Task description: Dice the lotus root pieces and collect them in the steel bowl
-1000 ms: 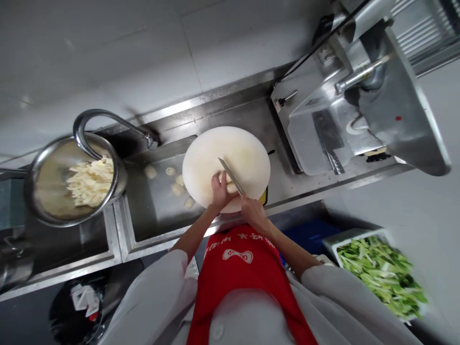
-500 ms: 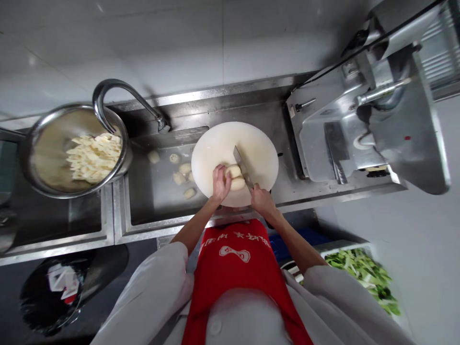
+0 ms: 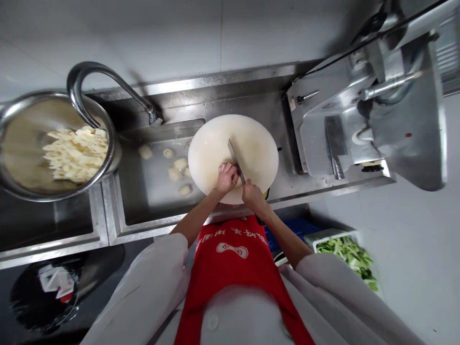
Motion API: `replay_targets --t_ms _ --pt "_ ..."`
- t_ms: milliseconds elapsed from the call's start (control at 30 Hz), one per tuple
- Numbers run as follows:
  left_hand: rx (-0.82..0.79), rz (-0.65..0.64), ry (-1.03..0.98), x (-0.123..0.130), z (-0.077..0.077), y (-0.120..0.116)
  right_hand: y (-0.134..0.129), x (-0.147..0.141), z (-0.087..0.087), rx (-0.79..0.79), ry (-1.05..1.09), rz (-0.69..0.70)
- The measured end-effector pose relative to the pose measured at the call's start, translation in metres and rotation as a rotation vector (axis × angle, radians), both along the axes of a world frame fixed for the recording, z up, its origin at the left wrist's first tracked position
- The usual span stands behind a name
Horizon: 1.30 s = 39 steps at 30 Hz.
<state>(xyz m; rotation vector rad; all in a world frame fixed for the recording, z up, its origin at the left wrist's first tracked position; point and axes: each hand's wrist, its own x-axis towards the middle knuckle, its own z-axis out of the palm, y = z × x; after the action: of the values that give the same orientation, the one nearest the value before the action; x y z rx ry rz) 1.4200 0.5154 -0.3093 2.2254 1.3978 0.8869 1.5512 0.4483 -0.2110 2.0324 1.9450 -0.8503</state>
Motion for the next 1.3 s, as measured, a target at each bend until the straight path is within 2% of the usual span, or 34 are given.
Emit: replay_targets --t_ms 100,233,367,467,567,667,767,867,933,1000,1100,1200,1300 --pt "0.005 0.0 -0.023 0.0 0.001 -0.001 0.02 -0.004 -0.012 0.055 0.012 0.01" --pt "0.037 0.052 -0.069 -0.004 0.007 -0.007 0.025 0.002 0.001 0.099 -0.007 0.031" --pt "0.093 0.164 -0.105 -0.013 0.009 -0.015 -0.003 0.006 0.024 0.083 -0.07 0.035" --pt "0.069 0.068 -0.043 -0.015 0.006 -0.016 -0.029 0.005 0.037 0.029 -0.05 0.046" --pt "0.013 0.002 -0.021 -0.013 -0.001 -0.013 -0.04 0.001 0.043 -0.042 -0.042 0.033" --pt "-0.007 -0.025 -0.053 -0.012 -0.007 -0.008 -0.029 -0.007 0.036 -0.07 -0.04 0.026" --pt "-0.014 -0.035 -0.073 -0.012 -0.012 -0.006 -0.006 -0.017 0.013 -0.036 -0.038 0.036" --pt "-0.016 -0.019 -0.097 -0.015 -0.011 -0.007 0.014 -0.021 -0.007 0.004 -0.021 0.037" --pt "-0.007 -0.004 -0.133 -0.019 -0.008 -0.01 0.02 -0.019 -0.01 0.016 -0.02 0.033" --pt "0.017 0.053 -0.166 -0.025 -0.006 -0.013 0.017 -0.015 -0.003 0.025 -0.047 0.028" --pt "0.086 0.096 -0.155 -0.032 -0.006 -0.016 -0.001 -0.011 0.018 0.055 -0.079 0.027" --pt "0.114 -0.01 -0.088 -0.033 -0.012 -0.015 -0.02 -0.013 0.035 0.017 -0.052 0.044" --pt "0.073 -0.074 -0.072 -0.03 -0.018 -0.012 -0.023 -0.021 0.033 -0.031 -0.033 0.047"
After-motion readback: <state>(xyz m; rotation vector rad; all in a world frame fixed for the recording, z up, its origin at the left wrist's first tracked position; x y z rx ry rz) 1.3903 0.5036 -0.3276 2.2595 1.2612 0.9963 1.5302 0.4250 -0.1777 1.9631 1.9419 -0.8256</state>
